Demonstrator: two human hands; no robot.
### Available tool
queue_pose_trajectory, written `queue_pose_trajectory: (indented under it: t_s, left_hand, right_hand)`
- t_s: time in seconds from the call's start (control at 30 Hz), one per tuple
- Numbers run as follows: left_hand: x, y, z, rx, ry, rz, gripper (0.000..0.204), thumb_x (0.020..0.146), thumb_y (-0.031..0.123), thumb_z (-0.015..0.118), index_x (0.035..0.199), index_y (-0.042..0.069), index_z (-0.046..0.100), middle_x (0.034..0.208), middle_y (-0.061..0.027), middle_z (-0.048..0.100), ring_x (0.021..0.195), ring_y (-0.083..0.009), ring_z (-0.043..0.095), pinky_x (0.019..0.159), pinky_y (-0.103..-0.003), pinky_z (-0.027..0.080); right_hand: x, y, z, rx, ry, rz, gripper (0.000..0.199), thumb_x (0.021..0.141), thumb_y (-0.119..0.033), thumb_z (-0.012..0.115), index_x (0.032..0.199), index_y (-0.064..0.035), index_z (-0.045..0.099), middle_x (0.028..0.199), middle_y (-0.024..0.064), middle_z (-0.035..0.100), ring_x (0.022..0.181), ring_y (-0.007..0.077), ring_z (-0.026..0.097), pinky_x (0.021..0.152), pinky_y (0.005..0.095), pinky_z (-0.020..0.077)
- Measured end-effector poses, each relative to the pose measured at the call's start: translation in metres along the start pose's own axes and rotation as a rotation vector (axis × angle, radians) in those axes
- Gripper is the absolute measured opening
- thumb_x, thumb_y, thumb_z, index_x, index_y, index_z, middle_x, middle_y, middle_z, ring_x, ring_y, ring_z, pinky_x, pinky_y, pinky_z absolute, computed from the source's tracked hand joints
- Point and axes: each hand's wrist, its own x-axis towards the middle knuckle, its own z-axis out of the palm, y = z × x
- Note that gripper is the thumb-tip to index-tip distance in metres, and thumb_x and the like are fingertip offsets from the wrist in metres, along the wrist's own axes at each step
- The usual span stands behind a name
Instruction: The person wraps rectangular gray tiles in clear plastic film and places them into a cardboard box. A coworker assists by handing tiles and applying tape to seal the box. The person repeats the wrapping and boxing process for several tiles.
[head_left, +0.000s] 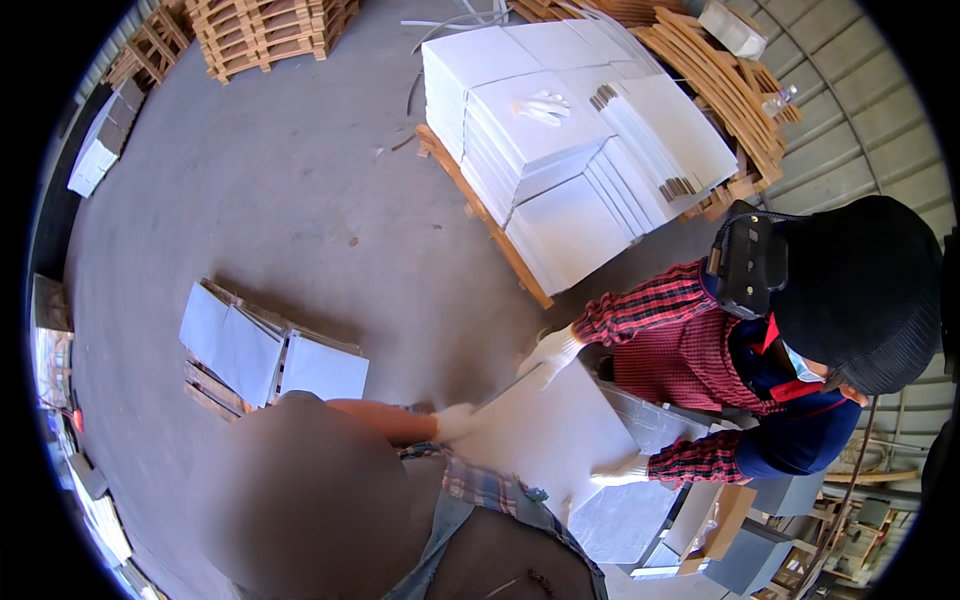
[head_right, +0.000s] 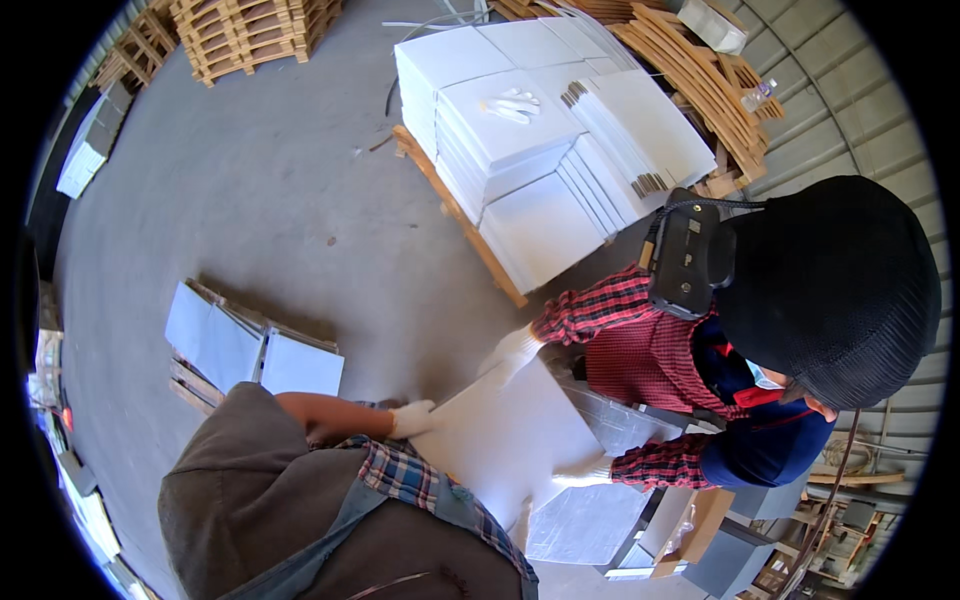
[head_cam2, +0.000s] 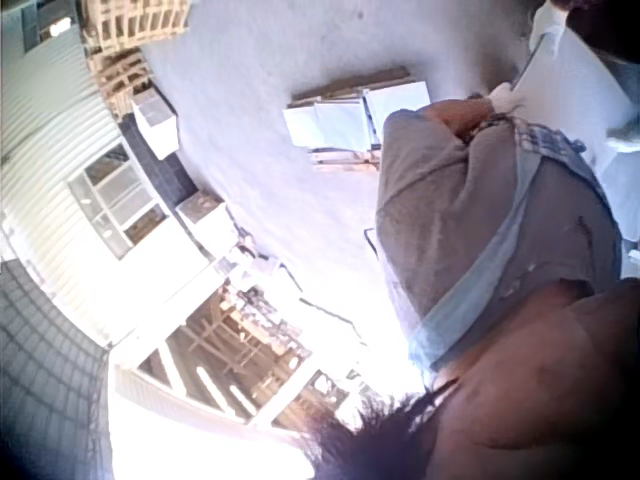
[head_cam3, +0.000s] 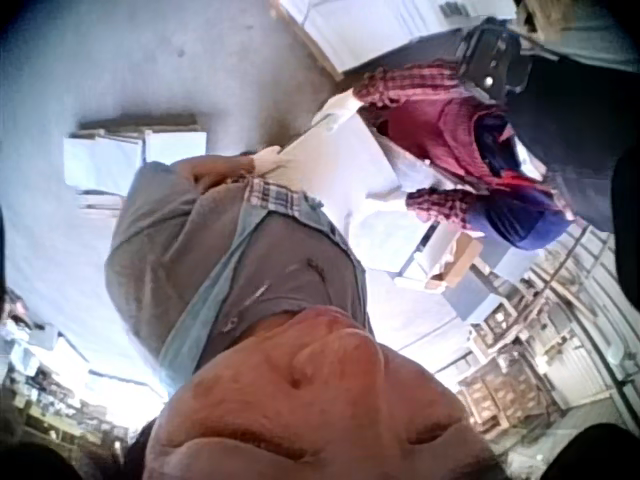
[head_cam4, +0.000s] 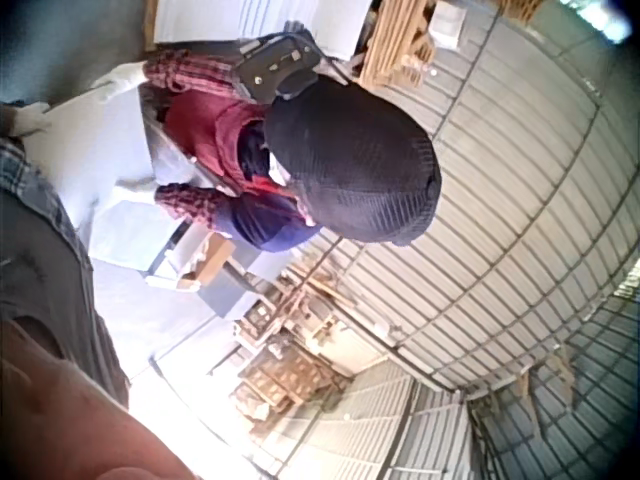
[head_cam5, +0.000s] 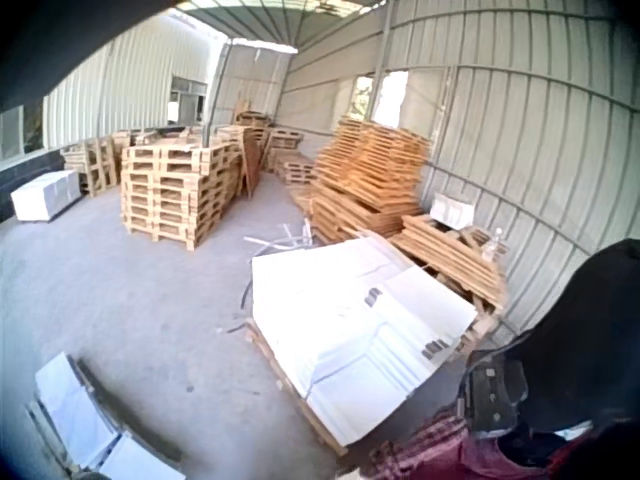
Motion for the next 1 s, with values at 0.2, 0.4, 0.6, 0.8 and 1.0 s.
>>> queue_pose_trajectory:
  t_s: [0.2,0.4,0.6,0.8,1.0]
  left_hand:
    - [0.107,0.088,-0.082,0.124,0.015,0.172,0.070,0.082,0.056,0.074,0.115,-0.006,0.068,0.105,-0.0202,0.071,0.094,-0.0293,0.066,0.081,-0.038,0.052]
    - [0.197,0.220,-0.159,-0.022,-0.077,0.007,0.068,0.079,0.053,0.077,0.118,-0.003,0.070,0.113,-0.0180,0.071,0.100,-0.0282,0.067,0.078,-0.043,0.054]
    - [0.317,0.240,-0.226,0.040,0.061,0.025,0.091,0.074,0.061,0.078,0.127,-0.011,0.061,0.123,-0.0251,0.066,0.110,-0.0343,0.065,0.094,-0.039,0.049]
    - [0.391,0.225,-0.282,0.157,0.212,-0.074,0.092,0.074,0.067,0.073,0.119,-0.012,0.061,0.114,-0.0274,0.068,0.106,-0.0375,0.067,0.092,-0.040,0.050]
    - [0.428,0.221,-0.321,-0.024,0.341,-0.106,0.096,0.075,0.067,0.072,0.129,-0.009,0.048,0.113,-0.0272,0.067,0.104,-0.0401,0.067,0.092,-0.041,0.051]
  right_hand:
    - [0.031,-0.066,0.087,0.248,-0.075,-0.059,0.064,0.104,-0.041,0.052,0.149,0.0030,0.040,0.144,0.0135,0.053,0.133,0.0223,0.049,0.110,0.0365,0.0415]
    - [0.115,-0.138,0.162,0.303,-0.065,-0.175,0.062,0.104,-0.040,0.052,0.149,0.0016,0.041,0.142,0.0129,0.054,0.131,0.0223,0.050,0.108,0.0372,0.0436]
    - [0.249,-0.180,0.197,-0.072,0.029,-0.259,0.061,0.106,-0.054,0.039,0.147,-0.0090,0.045,0.137,0.0053,0.057,0.122,0.0229,0.058,0.102,0.0393,0.0501]
    - [0.372,-0.176,0.225,-0.044,0.068,-0.119,0.079,0.101,-0.070,0.028,0.158,-0.0149,0.029,0.155,0.0035,0.042,0.139,0.0247,0.044,0.115,0.0400,0.0377]
    - [0.489,-0.164,0.226,0.022,0.095,0.039,0.069,0.092,-0.070,0.040,0.134,-0.0150,0.044,0.127,0.0069,0.051,0.114,0.0306,0.050,0.096,0.0445,0.0400]
